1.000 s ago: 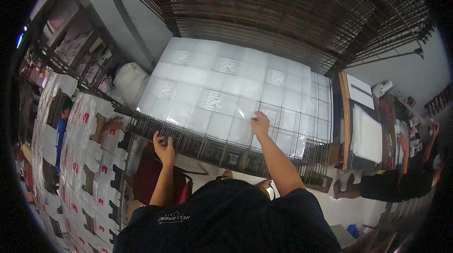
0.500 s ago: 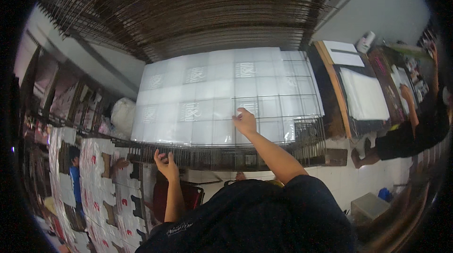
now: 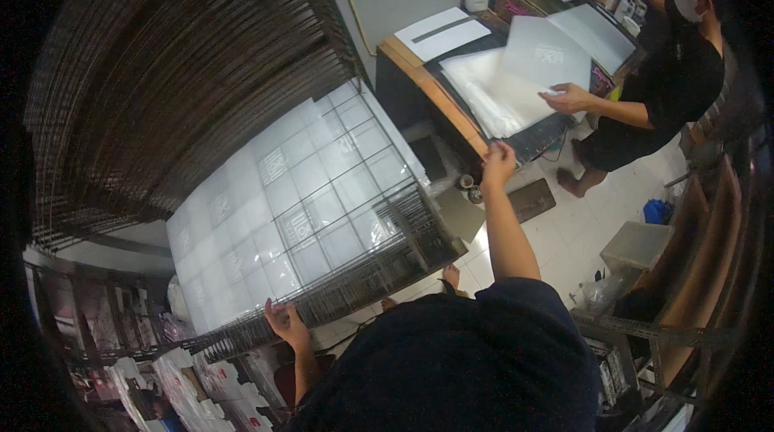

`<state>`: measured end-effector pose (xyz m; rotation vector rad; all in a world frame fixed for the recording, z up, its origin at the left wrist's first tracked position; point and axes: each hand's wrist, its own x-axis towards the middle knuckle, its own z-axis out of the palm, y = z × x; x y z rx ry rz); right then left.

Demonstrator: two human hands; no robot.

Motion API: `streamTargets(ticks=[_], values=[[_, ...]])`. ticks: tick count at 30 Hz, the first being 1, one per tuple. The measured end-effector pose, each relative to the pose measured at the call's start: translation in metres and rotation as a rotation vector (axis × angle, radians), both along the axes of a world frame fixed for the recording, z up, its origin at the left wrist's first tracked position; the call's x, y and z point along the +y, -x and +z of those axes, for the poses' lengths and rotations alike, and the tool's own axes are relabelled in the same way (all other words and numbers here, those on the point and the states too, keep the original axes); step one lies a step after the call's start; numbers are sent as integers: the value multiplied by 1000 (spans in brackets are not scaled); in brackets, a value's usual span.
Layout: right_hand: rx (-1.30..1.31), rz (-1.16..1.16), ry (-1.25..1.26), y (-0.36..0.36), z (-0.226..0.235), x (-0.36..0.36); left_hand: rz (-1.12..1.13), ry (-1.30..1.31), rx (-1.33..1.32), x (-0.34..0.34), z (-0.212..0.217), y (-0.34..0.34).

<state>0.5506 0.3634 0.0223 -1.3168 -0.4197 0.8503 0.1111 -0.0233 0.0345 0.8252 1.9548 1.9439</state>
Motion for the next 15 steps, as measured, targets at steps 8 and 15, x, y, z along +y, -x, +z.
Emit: streamTargets(ticks=[8,15], values=[[600,-187,97,-101,-73,98,-81,247,305,54,59,-75],[493,-390,390,-108,-52,140,35,384,391,44,79,-98]])
